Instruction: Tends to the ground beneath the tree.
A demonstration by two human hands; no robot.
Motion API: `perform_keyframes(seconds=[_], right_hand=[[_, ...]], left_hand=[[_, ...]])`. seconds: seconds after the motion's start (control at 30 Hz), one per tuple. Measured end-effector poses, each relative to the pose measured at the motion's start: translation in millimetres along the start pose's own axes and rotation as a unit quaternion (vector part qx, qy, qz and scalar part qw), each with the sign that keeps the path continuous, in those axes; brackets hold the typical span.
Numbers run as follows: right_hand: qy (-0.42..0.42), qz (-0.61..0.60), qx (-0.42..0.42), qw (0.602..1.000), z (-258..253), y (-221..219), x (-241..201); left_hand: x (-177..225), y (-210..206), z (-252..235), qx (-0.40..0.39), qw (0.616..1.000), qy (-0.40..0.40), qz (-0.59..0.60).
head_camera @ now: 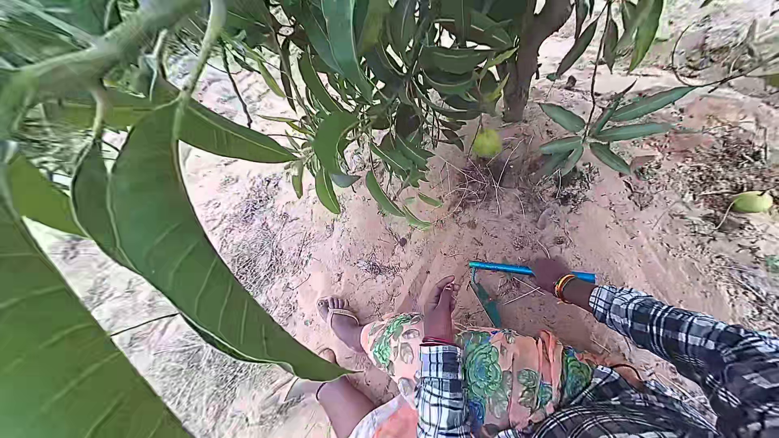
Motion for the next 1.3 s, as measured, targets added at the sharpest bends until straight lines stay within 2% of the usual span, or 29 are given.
perform_keyframes(seconds=[0.07,0.17,0.3,0.43,0.57,0.7,0.77,0.83,0.9,0.97,1.07,1.2,1.3], right_hand=[[-0.004,0.003,-0.041,0.999,-7,2,-4],[-0.034,-0.012,-0.045,0.998,0,3,-11],[-0.048,-0.015,-0.052,0.997,18,7,-26],[-0.004,0.033,-0.097,0.995,30,8,-15],[0.025,0.064,-0.09,0.994,42,18,4],[0.035,0.088,-0.058,0.994,49,57,27],[0.073,0.111,-0.032,0.991,47,82,49],[0.116,0.132,-0.066,0.982,47,108,67],[0.148,0.137,-0.14,0.969,47,119,78],[0.18,0.154,-0.187,0.954,44,105,91],[0.183,0.241,-0.191,0.934,35,71,97],[0.163,0.216,-0.096,0.958,39,49,86],[0.156,0.166,-0.077,0.971,51,44,72]], left_hand=[[-5,-7,1,-0.014,0.988,-0.01,-0.155],[-7,-24,12,-0.043,0.935,-0.06,-0.346],[-3,-32,22,-0.118,0.861,0.002,-0.494],[-5,-24,29,-0.103,0.86,0.009,-0.5],[-9,-18,31,-0.08,0.867,-0.007,-0.491],[-11,-21,34,-0.084,0.853,0.003,-0.515],[-11,-23,34,-0.09,0.843,0.011,-0.529],[-11,-23,34,-0.091,0.84,0.016,-0.535],[-11,-23,33,-0.086,0.842,0.014,-0.533],[-13,-25,32,-0.085,0.843,0.012,-0.531],[-11,-27,30,-0.09,0.835,0.023,-0.543],[-11,-27,33,-0.094,0.83,0.023,-0.55],[-12,-28,31,-0.09,0.836,0.001,-0.542]])
Point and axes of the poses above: each hand's wrist, its own z-axis away from the middle knuckle, its own y-axis out of the back of the hand, x = y × z, the point moved 4 cm from there along -z, towards the middle knuckle, and after that the axes turned 8 degrees about y, right-handed, at the moved point
